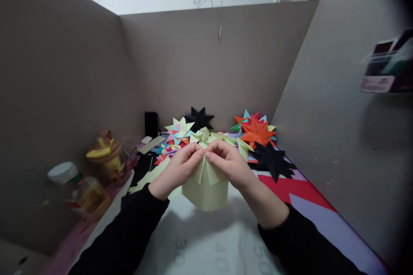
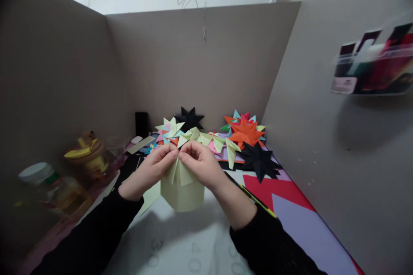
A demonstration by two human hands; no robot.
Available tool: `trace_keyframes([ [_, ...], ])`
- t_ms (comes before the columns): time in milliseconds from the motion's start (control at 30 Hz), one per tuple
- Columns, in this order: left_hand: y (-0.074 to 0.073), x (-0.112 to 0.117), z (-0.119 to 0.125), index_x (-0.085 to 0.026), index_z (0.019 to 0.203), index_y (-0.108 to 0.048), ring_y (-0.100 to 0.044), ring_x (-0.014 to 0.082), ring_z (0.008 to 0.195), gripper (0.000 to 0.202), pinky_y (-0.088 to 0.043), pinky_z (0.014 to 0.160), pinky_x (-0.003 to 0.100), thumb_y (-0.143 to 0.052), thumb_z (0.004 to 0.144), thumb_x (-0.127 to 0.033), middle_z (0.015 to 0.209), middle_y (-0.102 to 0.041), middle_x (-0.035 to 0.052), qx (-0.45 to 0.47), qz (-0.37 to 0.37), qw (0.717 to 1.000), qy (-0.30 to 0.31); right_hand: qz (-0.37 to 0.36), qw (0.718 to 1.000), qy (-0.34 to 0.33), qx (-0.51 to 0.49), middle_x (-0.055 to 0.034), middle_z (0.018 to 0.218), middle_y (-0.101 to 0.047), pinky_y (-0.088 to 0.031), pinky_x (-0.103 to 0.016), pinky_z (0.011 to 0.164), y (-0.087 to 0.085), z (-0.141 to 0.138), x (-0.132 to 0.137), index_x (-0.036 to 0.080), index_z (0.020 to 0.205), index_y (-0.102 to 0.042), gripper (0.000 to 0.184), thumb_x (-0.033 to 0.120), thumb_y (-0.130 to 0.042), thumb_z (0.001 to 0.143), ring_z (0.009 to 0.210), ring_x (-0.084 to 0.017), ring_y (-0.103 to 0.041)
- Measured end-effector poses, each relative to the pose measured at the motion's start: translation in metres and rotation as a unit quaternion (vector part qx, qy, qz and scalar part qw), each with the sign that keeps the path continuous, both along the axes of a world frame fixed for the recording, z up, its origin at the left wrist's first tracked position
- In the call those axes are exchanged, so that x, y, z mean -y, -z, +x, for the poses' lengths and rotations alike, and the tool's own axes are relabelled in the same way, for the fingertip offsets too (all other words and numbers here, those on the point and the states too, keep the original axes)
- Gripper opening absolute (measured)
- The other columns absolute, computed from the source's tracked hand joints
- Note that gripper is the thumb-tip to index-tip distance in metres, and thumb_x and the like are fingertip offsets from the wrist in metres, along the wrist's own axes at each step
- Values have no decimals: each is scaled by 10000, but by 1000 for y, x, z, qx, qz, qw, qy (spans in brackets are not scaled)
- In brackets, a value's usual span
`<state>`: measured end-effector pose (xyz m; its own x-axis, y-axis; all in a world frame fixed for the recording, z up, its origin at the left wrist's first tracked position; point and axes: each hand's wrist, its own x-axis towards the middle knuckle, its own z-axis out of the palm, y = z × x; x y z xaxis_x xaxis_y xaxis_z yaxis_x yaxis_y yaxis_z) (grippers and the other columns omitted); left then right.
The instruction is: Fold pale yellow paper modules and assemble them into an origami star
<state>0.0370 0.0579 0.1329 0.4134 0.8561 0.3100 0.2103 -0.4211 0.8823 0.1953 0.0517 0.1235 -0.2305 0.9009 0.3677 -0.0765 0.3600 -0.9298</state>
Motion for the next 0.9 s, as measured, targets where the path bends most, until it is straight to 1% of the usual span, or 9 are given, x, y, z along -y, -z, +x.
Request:
trace_keyframes([
  [100,-1,-15,5,-181,730,-482,-414,111,621,270,-346,530,208,-434,885,-398,675,-444,-22,2,1,1000,-11,-31,999,-10,-22,31,649,-474,-345,-206,520,-1,3,-15,185,726,-512,256,403,-646,741,564,-94,-414],
  [233,2,-30,7,-184,713,-477,-394,110,597,281,-334,527,212,-431,885,-400,652,-433,-27,-3,-5,1000,-21,-62,997,-27,-32,29,668,-466,-339,-205,530,7,8,-30,182,732,-515,273,421,-645,757,585,-96,-412],
  [333,7,-38,6,-184,709,-476,-391,111,605,276,-335,539,215,-428,887,-389,658,-433,-26,-4,-20,1000,-22,-83,996,-32,-25,26,675,-461,-337,-204,535,12,9,-36,181,734,-511,281,428,-641,767,596,-98,-408],
  [400,10,-42,5,-185,713,-478,-392,111,609,274,-334,535,213,-429,886,-391,666,-435,-23,-1,-44,999,-15,-95,995,-30,-16,29,662,-450,-328,-203,526,14,9,-38,181,729,-504,291,437,-638,769,581,-95,-391],
  [500,13,-45,5,-186,723,-485,-386,111,600,273,-324,509,207,-437,880,-403,666,-433,-19,5,-74,997,-1,-101,994,-33,0,33,650,-434,-321,-206,517,13,9,-39,184,723,-496,308,458,-626,773,562,-93,-373],
  [600,15,-45,5,-185,725,-486,-377,108,590,280,-320,495,201,-440,880,-413,658,-423,-19,10,-84,996,9,-101,994,-37,8,34,649,-423,-316,-206,510,13,9,-39,189,724,-486,315,472,-611,784,557,-93,-361],
  [767,17,-44,5,-185,771,-507,-382,103,598,260,-336,506,200,-454,880,-415,692,-445,-13,36,-108,993,42,-112,993,-41,-2,32,652,-410,-309,-203,500,14,10,-37,192,723,-475,318,475,-599,797,559,-94,-355],
  [900,18,-41,7,-187,761,-499,-352,93,575,248,-320,494,196,-460,880,-401,670,-414,-24,55,-120,990,47,-113,992,-45,-14,29,663,-416,-318,-204,503,14,10,-34,193,737,-486,300,462,-601,803,563,-95,-364],
])
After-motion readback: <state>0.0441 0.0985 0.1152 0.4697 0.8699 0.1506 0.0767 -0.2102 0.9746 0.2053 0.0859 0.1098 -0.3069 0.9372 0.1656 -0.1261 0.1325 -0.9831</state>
